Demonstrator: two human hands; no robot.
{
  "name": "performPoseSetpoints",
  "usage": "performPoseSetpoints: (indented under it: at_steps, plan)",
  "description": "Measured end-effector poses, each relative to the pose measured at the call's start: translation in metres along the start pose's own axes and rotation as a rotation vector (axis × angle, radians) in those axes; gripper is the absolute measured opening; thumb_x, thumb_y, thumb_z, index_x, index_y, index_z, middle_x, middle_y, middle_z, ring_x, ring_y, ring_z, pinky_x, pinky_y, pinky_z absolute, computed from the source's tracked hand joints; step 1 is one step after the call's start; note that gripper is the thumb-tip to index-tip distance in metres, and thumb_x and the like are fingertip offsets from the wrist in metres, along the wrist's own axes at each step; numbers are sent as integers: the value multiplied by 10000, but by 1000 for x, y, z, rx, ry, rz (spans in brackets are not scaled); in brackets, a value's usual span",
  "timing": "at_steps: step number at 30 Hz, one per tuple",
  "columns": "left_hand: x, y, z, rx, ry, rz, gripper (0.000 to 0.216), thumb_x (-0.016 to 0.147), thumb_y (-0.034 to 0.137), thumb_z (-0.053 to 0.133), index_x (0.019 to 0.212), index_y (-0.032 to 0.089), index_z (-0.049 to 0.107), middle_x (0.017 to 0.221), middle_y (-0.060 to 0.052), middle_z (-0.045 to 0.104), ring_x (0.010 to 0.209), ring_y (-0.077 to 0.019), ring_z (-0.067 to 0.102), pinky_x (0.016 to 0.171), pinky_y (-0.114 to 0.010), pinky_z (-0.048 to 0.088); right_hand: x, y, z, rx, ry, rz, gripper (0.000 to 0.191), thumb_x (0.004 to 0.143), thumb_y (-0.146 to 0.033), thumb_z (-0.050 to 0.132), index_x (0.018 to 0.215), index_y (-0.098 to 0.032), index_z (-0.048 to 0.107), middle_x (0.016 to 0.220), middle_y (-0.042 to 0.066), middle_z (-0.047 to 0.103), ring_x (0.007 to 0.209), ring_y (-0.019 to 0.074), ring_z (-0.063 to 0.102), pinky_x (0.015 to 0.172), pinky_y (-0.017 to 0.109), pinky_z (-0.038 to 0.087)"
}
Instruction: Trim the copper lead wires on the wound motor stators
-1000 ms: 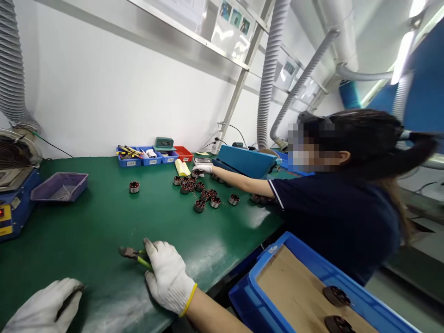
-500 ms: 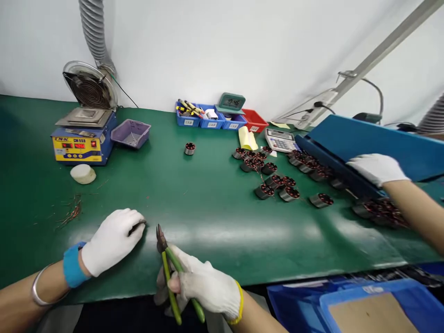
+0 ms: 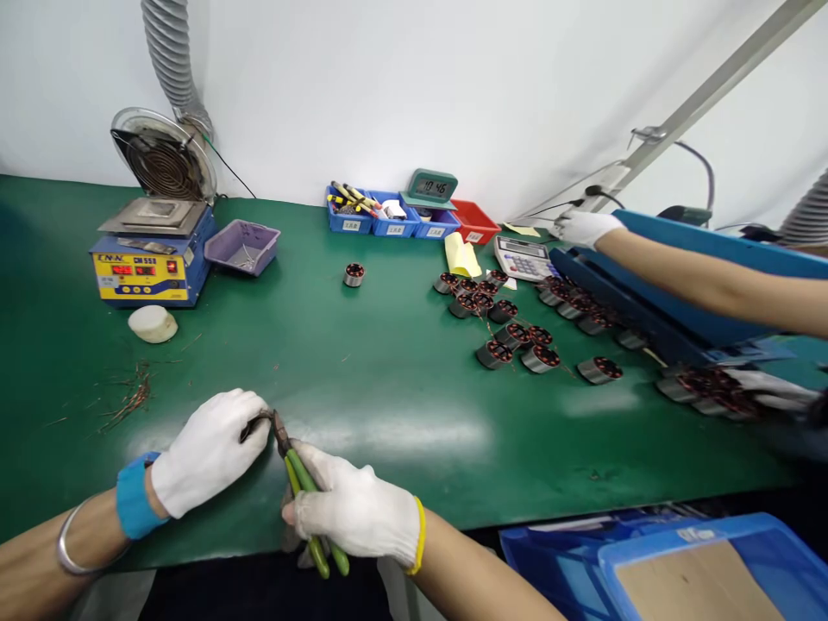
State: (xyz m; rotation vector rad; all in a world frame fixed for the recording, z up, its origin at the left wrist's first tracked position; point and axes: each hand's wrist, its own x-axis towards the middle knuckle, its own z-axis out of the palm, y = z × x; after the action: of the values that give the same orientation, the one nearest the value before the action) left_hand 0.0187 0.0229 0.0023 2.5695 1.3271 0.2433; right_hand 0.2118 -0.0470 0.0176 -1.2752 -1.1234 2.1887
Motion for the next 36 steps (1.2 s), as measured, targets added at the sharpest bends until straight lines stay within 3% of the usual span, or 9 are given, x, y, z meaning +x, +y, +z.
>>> performPoseSetpoints:
  at_steps: [3,8,13,17,20,24,28,32,36]
  plan:
    - [1,0,0,11,-1,10,180,879,177,432,791,189,589,795,-40,612,763,-209,530,708,-352,384,2,1,2,-84,42,-6,345,666,-283,576,985,-208,466,753,-24,539,538,120,574,482,226,436]
    - [-6,1,-4,54,80,31,144,876,229,472,831,185,602,850,-60,615,819,-223,541,752,-362,413,-10,-11,-1,-448,141,34,487,788,-264,480,1273,-242,452,717,-28,591,587,135,592,597,258,458]
    - [-21,1,-17,303,102,-42,192,841,328,548,932,184,635,940,-103,618,823,-272,548,704,-416,434,-22,-13,-5,-1173,597,47,582,798,-308,517,1374,-290,438,1129,73,638,951,274,628,739,338,440]
    - [-30,-21,-39,97,-13,251,348,809,64,420,1008,242,644,1070,-49,651,1038,-243,564,941,-450,447,-18,-2,-8,-1587,829,72,542,799,-337,540,1317,-180,512,1048,130,610,858,291,617,649,330,439]
    - [-35,-43,-57,-205,30,321,396,814,88,409,1070,293,631,1168,-4,647,1238,-218,493,1064,-402,411,-17,3,-11,-1677,842,8,540,790,-347,562,1299,-170,531,1020,125,594,845,285,600,664,347,459]
    - [-28,-48,-60,-307,255,-54,312,800,329,572,1092,220,598,1174,-56,643,1074,-238,614,949,-357,514,-18,0,-16,-1692,845,-11,526,773,-329,597,1269,-157,555,1008,128,602,843,290,590,705,383,482]
    - [-12,-31,-36,-103,71,-17,742,697,313,646,1377,149,400,1400,-129,487,1219,-302,514,1010,-431,455,-12,-8,-15,-1665,848,-192,571,749,-419,664,1227,-121,571,1091,158,609,987,328,563,906,477,447]
    - [-3,-22,-21,21,16,22,432,788,230,529,1216,183,562,1118,-83,650,989,-266,605,867,-421,468,12,-24,2,-1650,800,-547,663,697,-519,714,1202,-115,573,1175,157,601,1118,331,510,1090,530,294]
    - [-1,-18,-26,92,38,-1,159,793,257,542,887,185,648,845,-62,645,817,-253,597,746,-387,439,51,-40,13,-1808,686,-586,205,850,-259,577,1013,-161,653,953,97,675,1025,280,569,1105,570,263]
